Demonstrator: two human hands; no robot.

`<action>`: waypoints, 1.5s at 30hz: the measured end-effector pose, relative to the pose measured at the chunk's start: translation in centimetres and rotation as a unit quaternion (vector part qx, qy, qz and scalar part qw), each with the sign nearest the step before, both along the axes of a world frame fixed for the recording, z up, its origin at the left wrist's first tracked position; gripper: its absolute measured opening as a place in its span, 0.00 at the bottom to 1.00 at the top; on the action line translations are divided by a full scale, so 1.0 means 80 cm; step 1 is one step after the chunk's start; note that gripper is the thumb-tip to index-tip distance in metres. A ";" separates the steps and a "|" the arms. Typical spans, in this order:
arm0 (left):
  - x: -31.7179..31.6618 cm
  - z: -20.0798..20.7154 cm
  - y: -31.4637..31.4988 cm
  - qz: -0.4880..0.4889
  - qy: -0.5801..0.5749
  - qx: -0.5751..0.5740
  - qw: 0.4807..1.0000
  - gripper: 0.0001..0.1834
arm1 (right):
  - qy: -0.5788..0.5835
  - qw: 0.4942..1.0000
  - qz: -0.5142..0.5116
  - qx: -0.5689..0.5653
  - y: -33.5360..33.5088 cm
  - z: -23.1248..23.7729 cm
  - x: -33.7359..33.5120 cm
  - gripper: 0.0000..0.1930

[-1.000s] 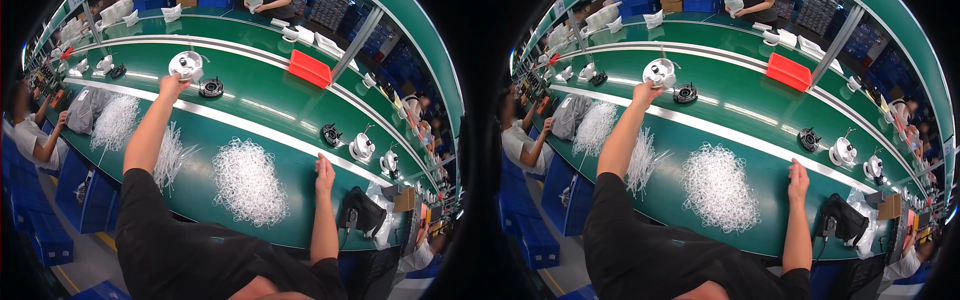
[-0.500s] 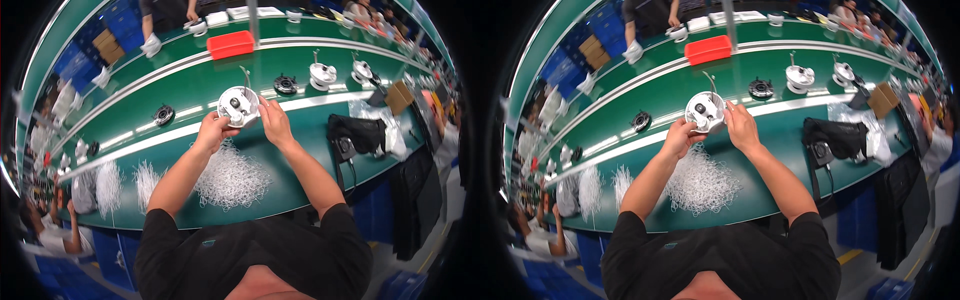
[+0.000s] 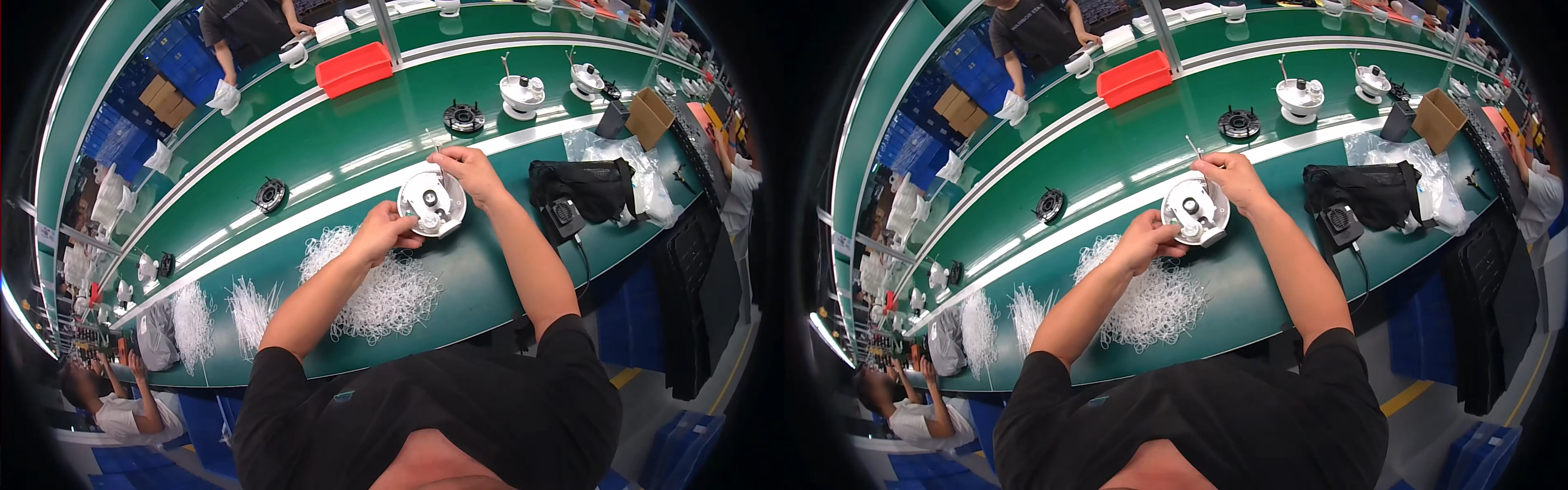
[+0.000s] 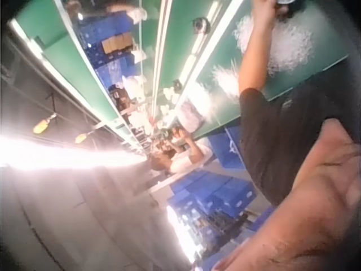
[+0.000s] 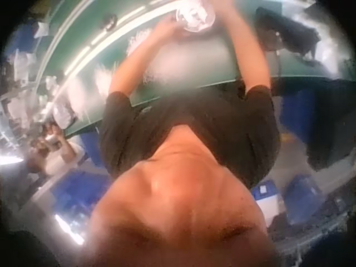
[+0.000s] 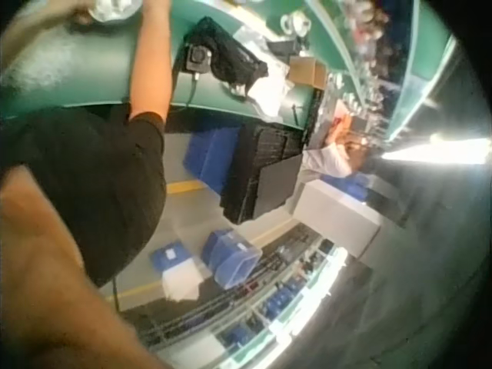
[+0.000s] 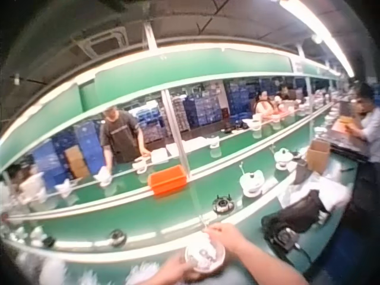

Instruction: The person repeatedly picks white zip ties from a pile on a green workbench, threads each through a small white circular device, and secures it by hand. The person then places the device on the bench and repeats the process with additional units.

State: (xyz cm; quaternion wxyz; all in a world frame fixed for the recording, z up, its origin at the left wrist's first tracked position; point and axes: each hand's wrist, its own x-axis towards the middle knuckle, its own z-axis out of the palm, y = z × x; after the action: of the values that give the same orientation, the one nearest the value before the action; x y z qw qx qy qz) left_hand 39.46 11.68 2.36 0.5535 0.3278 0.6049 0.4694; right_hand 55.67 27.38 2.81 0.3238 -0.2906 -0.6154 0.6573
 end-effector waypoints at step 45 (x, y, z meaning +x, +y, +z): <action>-0.041 0.015 0.082 0.010 0.147 0.199 0.969 0.08 | -0.063 0.969 0.077 0.227 0.002 -0.013 -0.019 0.10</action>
State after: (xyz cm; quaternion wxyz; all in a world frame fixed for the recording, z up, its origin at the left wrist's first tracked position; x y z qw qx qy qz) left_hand 36.17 18.23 3.57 0.3773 0.4903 0.5772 0.5329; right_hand 54.17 27.58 1.79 0.2902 -0.2017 -0.7880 0.5042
